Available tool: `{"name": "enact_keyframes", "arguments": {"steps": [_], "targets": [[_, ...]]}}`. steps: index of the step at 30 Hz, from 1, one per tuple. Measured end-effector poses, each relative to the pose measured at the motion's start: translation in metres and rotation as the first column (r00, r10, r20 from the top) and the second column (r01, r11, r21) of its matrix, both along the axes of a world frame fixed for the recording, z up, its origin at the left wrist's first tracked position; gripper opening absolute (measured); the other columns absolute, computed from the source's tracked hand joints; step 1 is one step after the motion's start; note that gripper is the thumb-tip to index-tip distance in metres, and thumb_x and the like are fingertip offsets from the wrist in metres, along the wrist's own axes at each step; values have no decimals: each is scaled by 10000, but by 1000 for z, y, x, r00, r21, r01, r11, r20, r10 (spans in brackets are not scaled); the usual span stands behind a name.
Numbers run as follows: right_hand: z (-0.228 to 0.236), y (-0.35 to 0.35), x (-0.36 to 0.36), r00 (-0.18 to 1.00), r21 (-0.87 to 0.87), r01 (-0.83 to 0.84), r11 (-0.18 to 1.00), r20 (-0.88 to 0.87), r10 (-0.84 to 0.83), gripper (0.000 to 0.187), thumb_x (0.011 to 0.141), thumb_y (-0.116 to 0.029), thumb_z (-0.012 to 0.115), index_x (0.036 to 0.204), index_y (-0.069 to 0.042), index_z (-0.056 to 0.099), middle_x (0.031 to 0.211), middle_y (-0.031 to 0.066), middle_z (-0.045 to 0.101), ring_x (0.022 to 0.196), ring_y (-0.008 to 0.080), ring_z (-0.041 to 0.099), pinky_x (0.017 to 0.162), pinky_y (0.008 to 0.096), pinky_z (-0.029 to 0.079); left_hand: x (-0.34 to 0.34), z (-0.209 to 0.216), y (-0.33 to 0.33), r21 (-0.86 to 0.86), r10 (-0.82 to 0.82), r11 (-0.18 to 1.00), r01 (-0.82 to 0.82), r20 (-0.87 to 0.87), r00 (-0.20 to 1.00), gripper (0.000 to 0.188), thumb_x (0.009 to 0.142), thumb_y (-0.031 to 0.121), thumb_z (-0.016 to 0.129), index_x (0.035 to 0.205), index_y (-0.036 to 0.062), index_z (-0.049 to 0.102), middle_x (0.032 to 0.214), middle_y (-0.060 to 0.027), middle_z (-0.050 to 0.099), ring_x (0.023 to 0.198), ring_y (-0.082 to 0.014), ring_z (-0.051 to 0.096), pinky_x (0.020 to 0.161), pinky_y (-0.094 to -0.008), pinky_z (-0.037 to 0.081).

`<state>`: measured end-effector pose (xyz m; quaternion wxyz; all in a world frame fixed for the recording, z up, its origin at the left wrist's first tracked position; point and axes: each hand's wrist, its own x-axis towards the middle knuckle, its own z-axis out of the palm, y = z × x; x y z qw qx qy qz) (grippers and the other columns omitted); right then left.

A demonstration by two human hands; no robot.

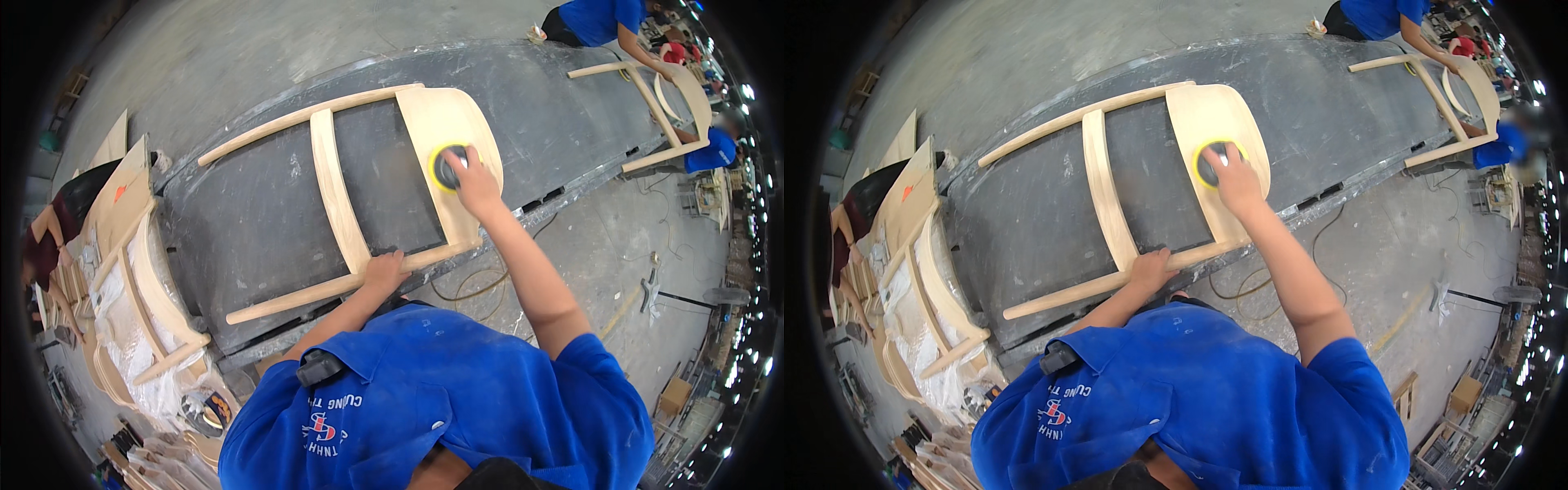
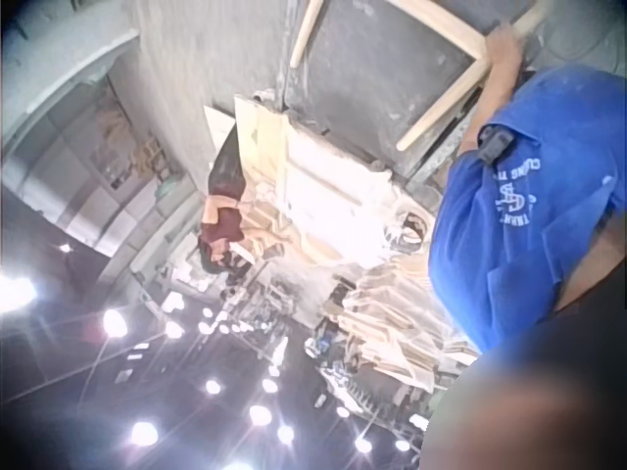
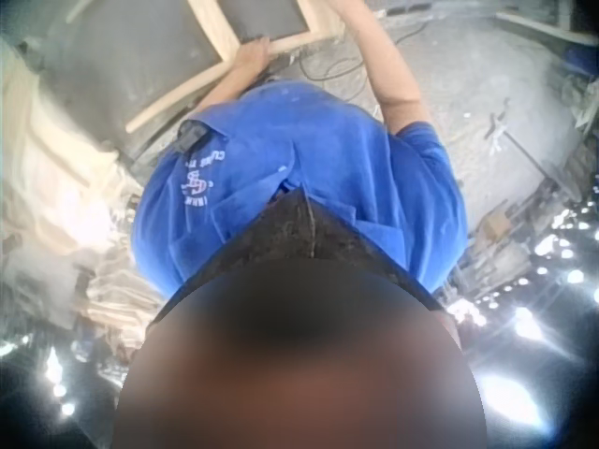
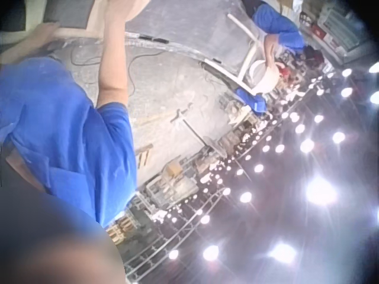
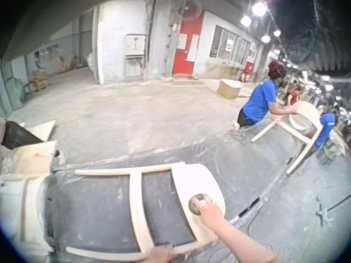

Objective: The person uses a handheld orbital sander to smooth the surfaces of wooden chair frames on a workbench. They repeatedly reposition the chairs, sanding the seat, backrest, and legs, then move finished pieces aside and bring new frames into position.

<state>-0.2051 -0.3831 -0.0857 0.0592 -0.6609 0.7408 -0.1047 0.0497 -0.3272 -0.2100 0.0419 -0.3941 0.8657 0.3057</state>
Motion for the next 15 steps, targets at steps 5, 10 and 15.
{"name": "enact_keyframes", "arguments": {"steps": [5, 10, 15], "targets": [[-41, 68, -6, 1000, -201, 7, 980, 4, -7, 691, 688, 35, 647, 1304, -261, 549, 1318, 208, 456, 1006, 418, 579, 833, 458, 513, -18, -2, -34, 33, -34, 999, 34, -17, 999, 438, 770, 354, 753, 1033, 47, 584, 933, -147, 667, 893, -324, 661, 769, -431, 527], [-65, 82, -31, 998, -185, 67, 980, 25, -64, 732, 627, 42, 696, 1289, -239, 555, 1296, 206, 464, 1105, 420, 545, 895, 455, 497, -28, -11, -60, -18, -125, 992, 123, -147, 981, 340, 759, 306, 746, 936, 40, 630, 1031, -155, 614, 998, -315, 605, 812, -427, 513], [-57, 33, -43, 998, -234, 45, 971, -35, -55, 681, 668, 22, 673, 1281, -253, 562, 1306, 208, 469, 1049, 415, 576, 852, 463, 516, -18, -24, -101, -235, -46, 971, -45, -367, 929, 238, 730, 259, 746, 816, 59, 649, 1039, -143, 568, 1014, -347, 525, 901, -458, 449]]}}
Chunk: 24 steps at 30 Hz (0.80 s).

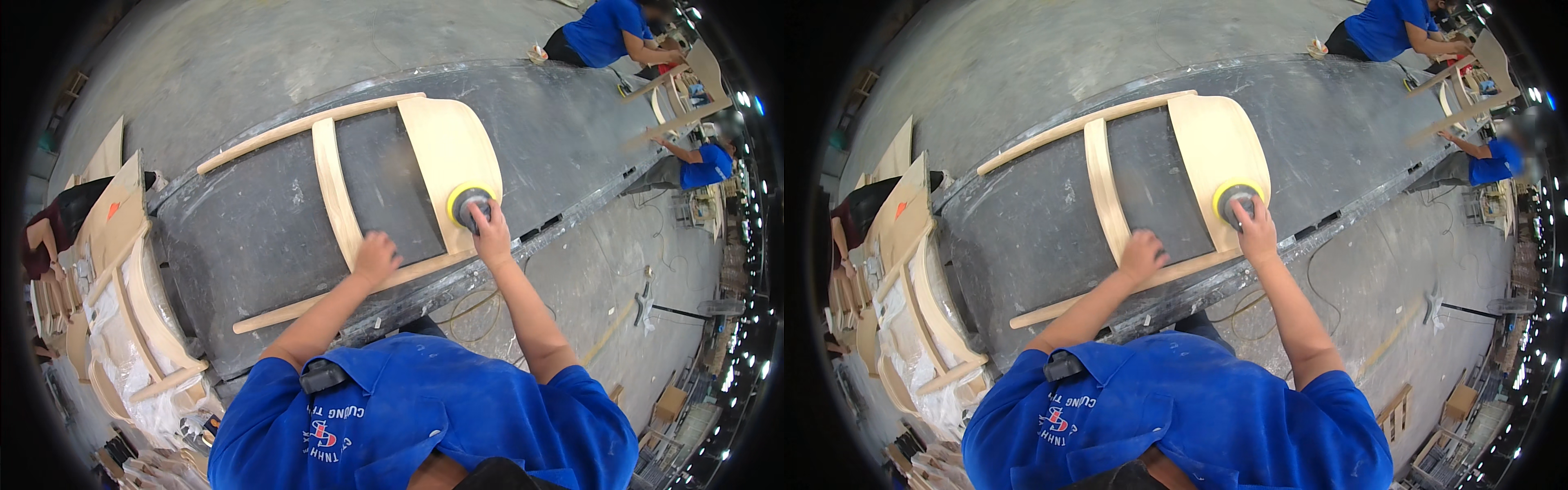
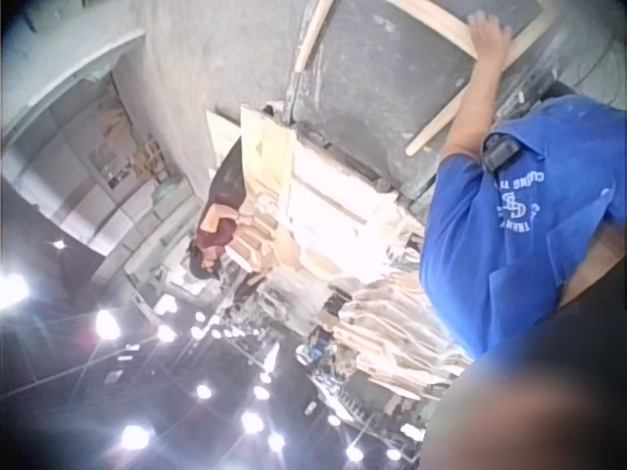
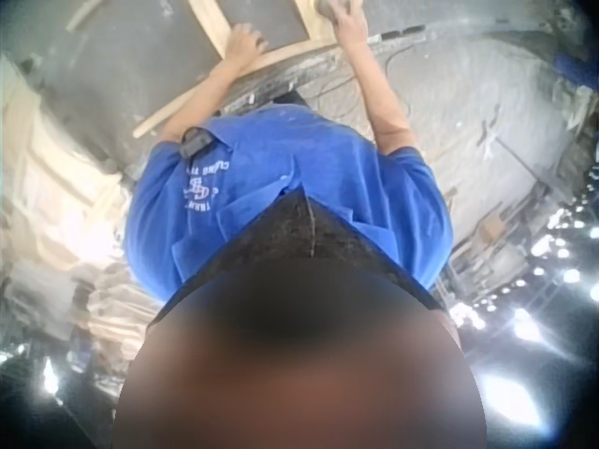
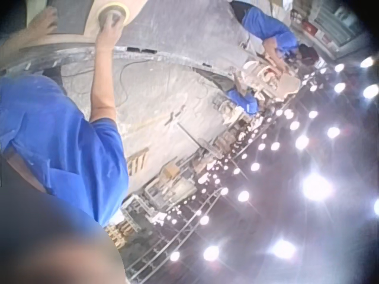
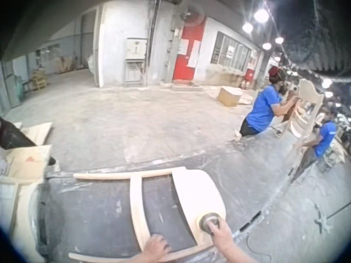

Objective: The person uses a handheld orbital sander to smooth the surfaces of wooden chair frames on a workbench. They repeatedly reposition the chairs, sanding the seat, backrest, and legs, then move finished pieces aside and bring new frames into position.

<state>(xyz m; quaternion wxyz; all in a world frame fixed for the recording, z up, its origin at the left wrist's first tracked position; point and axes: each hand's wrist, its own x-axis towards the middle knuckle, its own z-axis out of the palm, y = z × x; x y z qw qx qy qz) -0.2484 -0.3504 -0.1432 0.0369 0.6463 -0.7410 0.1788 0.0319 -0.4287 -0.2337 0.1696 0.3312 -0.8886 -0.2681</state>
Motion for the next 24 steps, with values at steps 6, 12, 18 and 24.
{"name": "enact_keyframes", "arguments": {"steps": [6, 12, 18, 24], "targets": [[54, -93, -19, 998, 284, 65, 957, -18, -63, 668, 730, 0, 639, 1330, -260, 502, 1348, 205, 445, 1041, 412, 605, 819, 457, 541, -4, -14, -72, -77, 633, 774, -629, 153, 759, 644, 782, 317, 730, 1336, 111, 474, 1429, -251, 323, 1346, -443, 285, 1104, -539, 277], [87, -207, -62, 999, 490, 43, 870, -45, -24, 692, 736, -46, 730, 1337, -270, 468, 1262, 185, 470, 1089, 415, 588, 875, 464, 527, -16, -34, -80, -114, 754, 646, -755, 251, 607, 696, 881, 305, 600, 1489, 150, 298, 1520, -261, 218, 1402, -447, 227, 1135, -543, 243], [74, -303, -90, 993, 638, -60, 768, -37, 108, 689, 742, -84, 687, 1360, -287, 461, 1302, 173, 474, 1107, 399, 594, 918, 447, 518, -21, -38, -76, -158, 770, 634, -757, 227, 597, 634, 897, 264, 570, 1475, 154, 333, 1493, -267, 274, 1367, -449, 290, 1114, -522, 279], [51, -393, -102, 991, 798, -84, 596, 2, 137, 822, 675, -113, 773, 1409, -246, 428, 1274, 199, 569, 1054, 380, 620, 843, 447, 549, -27, -31, -76, -182, 777, 628, -757, 197, 598, 635, 893, 253, 582, 1470, 146, 341, 1472, -271, 298, 1310, -446, 349, 1075, -502, 333]]}}
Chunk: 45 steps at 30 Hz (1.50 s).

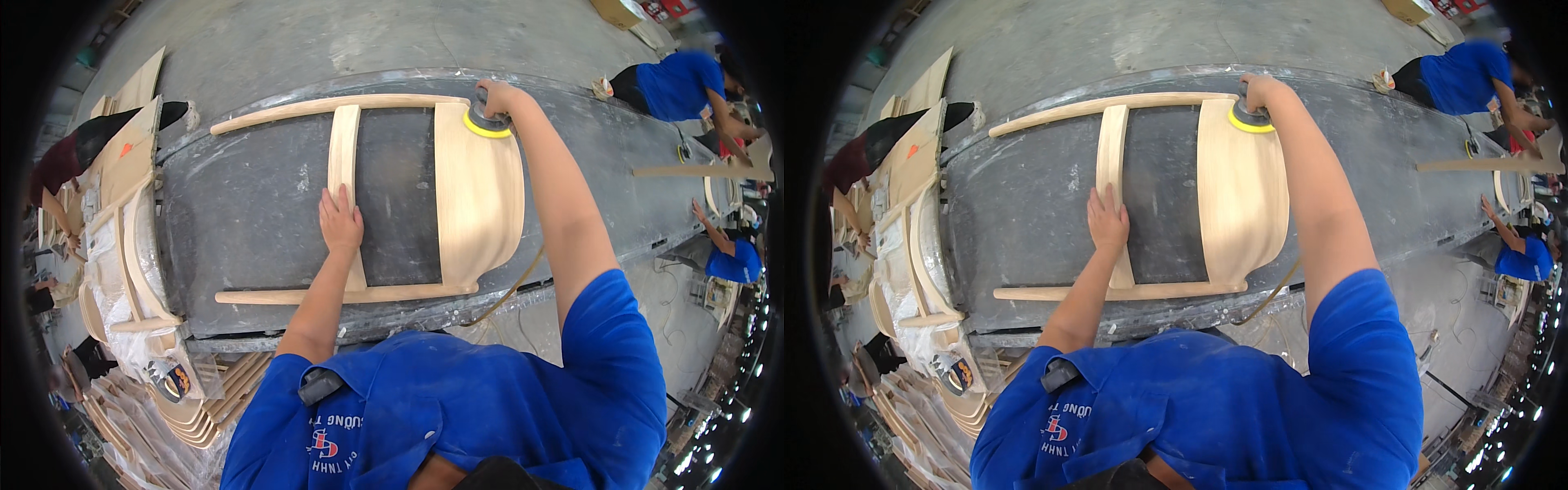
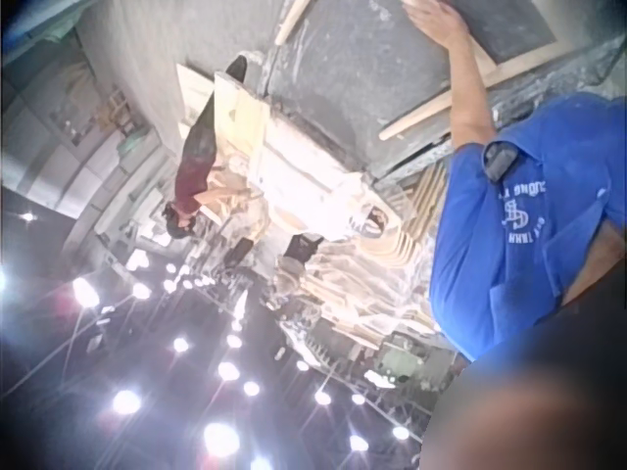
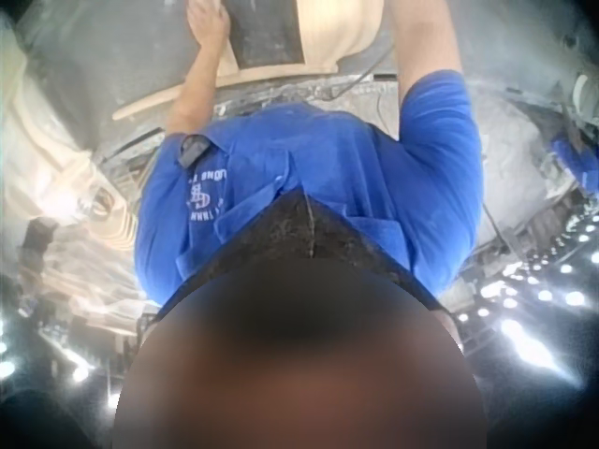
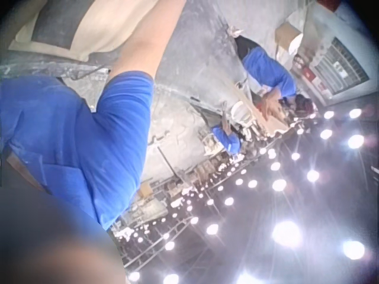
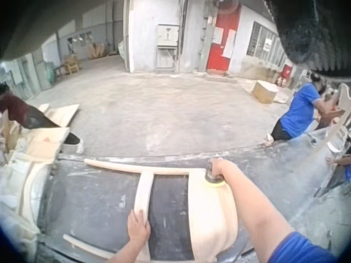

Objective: The person uses a handheld orbital sander to smooth the surfaces of wooden chair frames on a workbench. They repeatedly reposition the chairs, sanding the seat, backrest, and legs, then move finished pieces aside and bring new frames into position.

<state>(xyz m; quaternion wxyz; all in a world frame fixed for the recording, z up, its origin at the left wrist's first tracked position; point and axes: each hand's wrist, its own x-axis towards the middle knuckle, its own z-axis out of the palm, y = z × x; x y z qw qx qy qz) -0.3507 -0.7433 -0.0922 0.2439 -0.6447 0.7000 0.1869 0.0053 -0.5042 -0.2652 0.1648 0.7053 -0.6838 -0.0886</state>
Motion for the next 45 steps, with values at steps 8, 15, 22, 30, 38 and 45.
{"name": "enact_keyframes", "arguments": {"steps": [8, 15, 22, 30, 38, 45], "targets": [[7, 6, -4, 995, 53, 80, 995, 53, -83, 817, 687, -95, 748, 1416, -254, 416, 1299, 184, 553, 1061, 368, 620, 839, 442, 547, -3, -2, 2, -51, -13, 999, 14, 18, 1000, 647, 885, 248, 594, 1471, 147, 340, 1456, -268, 313, 1278, -440, 377, 1046, -506, 352], [42, 139, -6, 997, -291, 48, 955, 78, -26, 684, 758, -28, 643, 1380, -242, 456, 1382, 191, 415, 1089, 428, 601, 877, 446, 539, -6, -8, -1, -7, -11, 1000, 12, 30, 999, 670, 877, 249, 605, 1479, 149, 329, 1468, -261, 294, 1277, -445, 375, 1050, -509, 346], [33, 284, 8, 990, -459, 115, 881, 127, -63, 672, 753, 21, 621, 1353, -245, 476, 1283, 209, 457, 947, 441, 623, 820, 480, 531, -15, -7, -13, 63, 53, 996, -55, 43, 998, 766, 830, 240, 668, 1486, 138, 285, 1401, -250, 356, 1229, -427, 406, 1024, -495, 370], [-5, 412, 23, 955, -564, 237, 791, 286, -82, 686, 683, 62, 652, 1311, -188, 535, 1305, 212, 455, 1049, 430, 563, 844, 458, 511, -33, 18, -116, 347, 327, 899, -269, -120, 937, 844, 716, 300, 796, 1407, 82, 363, 1319, -232, 447, 1203, -410, 461, 976, -490, 436], [38, 479, 12, 836, -598, 517, 613, 507, -210, 666, 643, 60, 681, 1280, -66, 530, 1288, 211, 472, 1117, 416, 546, 905, 429, 486, -16, 42, -112, 279, 276, 941, -190, -310, 910, 796, 627, 293, 848, 1226, -63, 465, 1207, -253, 524, 1153, -394, 512, 974, -446, 456], [109, 459, 14, 928, -807, 347, 478, 370, -49, 648, 627, 76, 680, 1241, -111, 586, 1272, 211, 462, 1101, 428, 551, 891, 442, 490, 9, 130, -108, -211, 99, 946, -248, -540, 836, 784, 603, 259, 855, 1209, -49, 464, 1145, -238, 561, 1069, -382, 567, 926, -443, 466]]}}
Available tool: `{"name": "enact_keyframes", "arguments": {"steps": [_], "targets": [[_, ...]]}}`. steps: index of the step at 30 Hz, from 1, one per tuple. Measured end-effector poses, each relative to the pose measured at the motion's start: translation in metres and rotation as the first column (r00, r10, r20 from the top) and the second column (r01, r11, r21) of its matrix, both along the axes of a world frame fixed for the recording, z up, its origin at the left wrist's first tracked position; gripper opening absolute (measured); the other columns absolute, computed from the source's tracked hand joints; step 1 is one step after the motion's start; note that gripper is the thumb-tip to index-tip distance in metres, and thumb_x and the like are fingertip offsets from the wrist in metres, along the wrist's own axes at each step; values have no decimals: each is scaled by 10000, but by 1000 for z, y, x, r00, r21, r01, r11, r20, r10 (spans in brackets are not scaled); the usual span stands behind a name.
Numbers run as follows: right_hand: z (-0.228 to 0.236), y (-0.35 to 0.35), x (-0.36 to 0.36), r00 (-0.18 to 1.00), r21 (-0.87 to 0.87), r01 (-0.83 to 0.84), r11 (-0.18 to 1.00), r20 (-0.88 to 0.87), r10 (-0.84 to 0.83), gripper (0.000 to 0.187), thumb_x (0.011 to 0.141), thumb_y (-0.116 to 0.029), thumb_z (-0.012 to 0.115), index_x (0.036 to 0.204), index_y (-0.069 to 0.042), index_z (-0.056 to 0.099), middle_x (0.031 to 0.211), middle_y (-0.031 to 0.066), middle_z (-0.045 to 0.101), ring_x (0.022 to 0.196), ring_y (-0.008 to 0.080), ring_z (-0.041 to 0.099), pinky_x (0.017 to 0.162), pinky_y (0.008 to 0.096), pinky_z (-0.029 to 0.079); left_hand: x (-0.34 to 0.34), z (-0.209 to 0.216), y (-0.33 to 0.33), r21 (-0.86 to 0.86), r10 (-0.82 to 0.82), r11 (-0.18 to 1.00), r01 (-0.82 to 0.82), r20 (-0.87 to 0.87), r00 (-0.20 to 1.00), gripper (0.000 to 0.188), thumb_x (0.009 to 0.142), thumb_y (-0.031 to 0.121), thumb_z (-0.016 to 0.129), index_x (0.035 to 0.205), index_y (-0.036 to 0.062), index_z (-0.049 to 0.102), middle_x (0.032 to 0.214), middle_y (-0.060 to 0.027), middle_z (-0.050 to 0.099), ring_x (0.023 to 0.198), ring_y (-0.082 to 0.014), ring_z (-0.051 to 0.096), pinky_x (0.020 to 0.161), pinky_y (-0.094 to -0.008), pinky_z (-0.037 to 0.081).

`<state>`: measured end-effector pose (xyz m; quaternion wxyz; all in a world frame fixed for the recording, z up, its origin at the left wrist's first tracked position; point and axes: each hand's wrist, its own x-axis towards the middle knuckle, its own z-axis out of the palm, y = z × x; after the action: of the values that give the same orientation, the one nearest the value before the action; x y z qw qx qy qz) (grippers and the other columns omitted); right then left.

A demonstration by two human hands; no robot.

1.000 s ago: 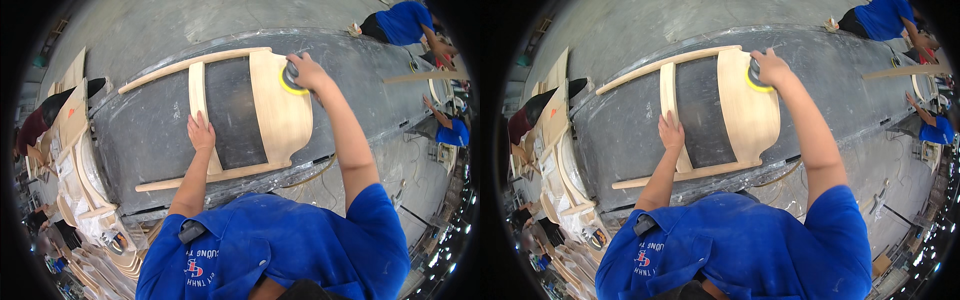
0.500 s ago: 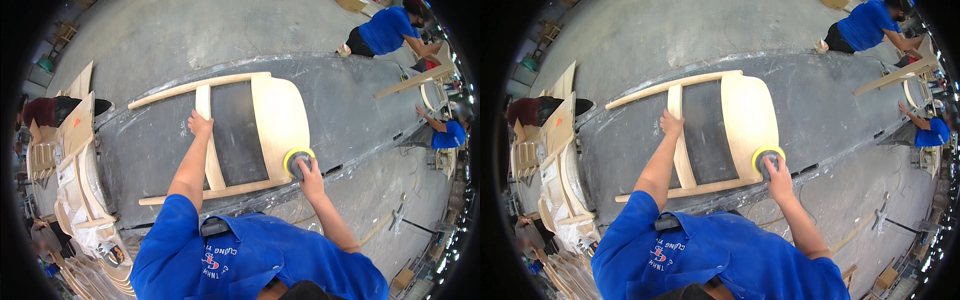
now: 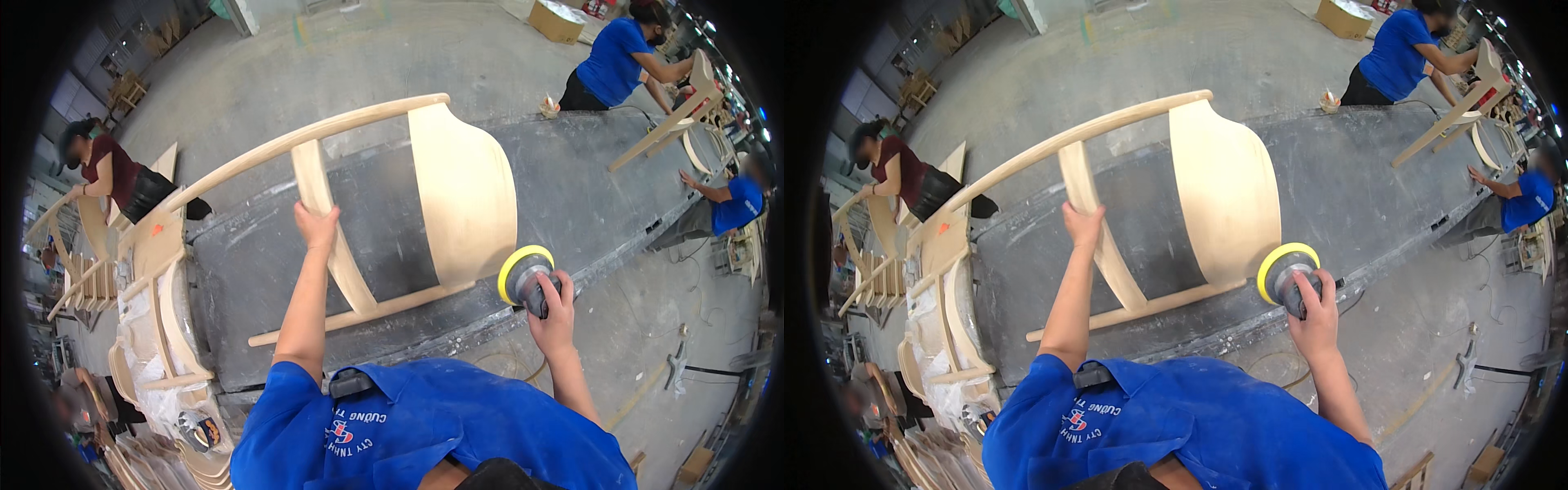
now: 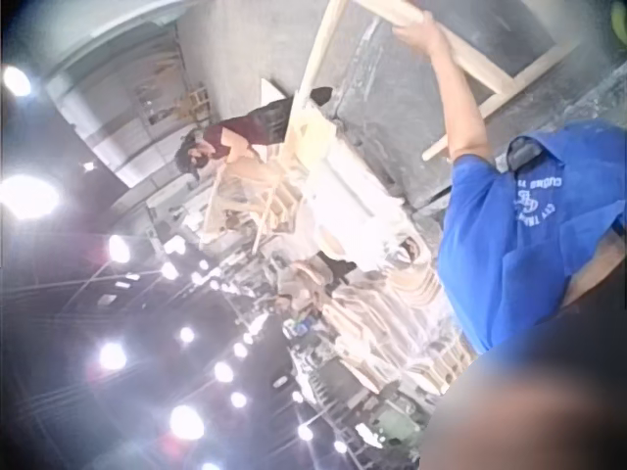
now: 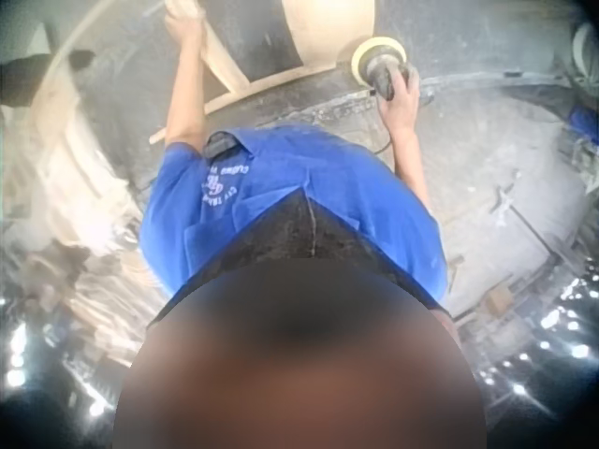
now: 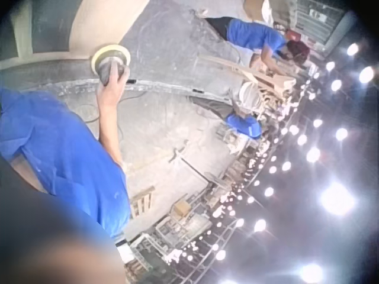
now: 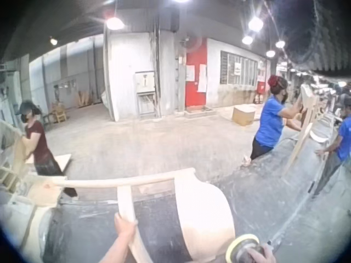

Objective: The person uses a handheld orbital sander to smooth the surfaces of wooden chair frames on a workbench. They repeatedly reposition the chairs, sanding the seat, backrest, and legs, then move finished pieces aside and bring new frames into position.

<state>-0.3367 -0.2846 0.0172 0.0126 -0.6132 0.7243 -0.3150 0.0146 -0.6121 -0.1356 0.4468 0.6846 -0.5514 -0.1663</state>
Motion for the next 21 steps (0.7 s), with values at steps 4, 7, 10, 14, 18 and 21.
{"name": "enact_keyframes", "arguments": {"steps": [4, 7, 10, 14, 18, 21], "targets": [[28, -15, 17, 999, -42, -36, 998, 3, 36, 718, 607, 80, 669, 1271, -181, 592, 1303, 203, 440, 1063, 399, 564, 864, 423, 497, 26, 67, 2, -152, -47, 988, 38, -57, 997, 698, 667, 258, 848, 1187, -35, 486, 1060, -213, 618, 971, -326, 623, 870, -410, 489], [32, -42, 21, 980, -97, -139, 986, -155, 123, 718, 626, 69, 662, 1278, -228, 600, 1273, 188, 459, 991, 363, 578, 820, 416, 501, 37, 115, -4, -233, -183, 964, 128, -232, 955, 529, 768, 260, 806, 1117, -31, 536, 1003, -167, 649, 928, -238, 628, 834, -356, 494], [31, -63, 24, 964, -178, -175, 968, -232, 132, 665, 678, 63, 628, 1271, -236, 607, 1234, 178, 473, 945, 351, 580, 786, 420, 502, 35, 145, -12, -390, -335, 903, 178, -383, 861, 390, 915, 322, 676, 1043, -38, 597, 958, -97, 657, 873, -137, 591, 780, -297, 480], [44, -87, 26, 959, -216, -168, 962, -263, 108, 668, 704, 55, 612, 1299, -247, 579, 1243, 190, 472, 959, 368, 579, 788, 424, 507, 25, 153, -13, -490, -372, 863, 121, -455, 809, 456, 946, 388, 629, 1054, -55, 609, 971, -77, 654, 855, -129, 582, 769, -284, 470], [80, -117, 28, 971, -99, -172, 980, -185, 151, 736, 665, 55, 694, 1321, -238, 534, 1300, 195, 445, 1067, 401, 571, 882, 449, 505, 24, 151, -5, -495, -366, 862, 109, -458, 810, 465, 939, 394, 642, 1043, -59, 617, 971, -74, 659, 875, -126, 580, 790, -280, 467], [116, -143, 27, 974, 2, -194, 981, -121, 193, 724, 699, 41, 701, 1340, -229, 504, 1275, 179, 455, 1053, 392, 582, 893, 446, 507, 21, 152, -2, -484, -377, 866, 123, -472, 796, 462, 940, 393, 639, 1039, -58, 621, 958, -74, 660, 874, -123, 579, 792, -282, 470]]}}
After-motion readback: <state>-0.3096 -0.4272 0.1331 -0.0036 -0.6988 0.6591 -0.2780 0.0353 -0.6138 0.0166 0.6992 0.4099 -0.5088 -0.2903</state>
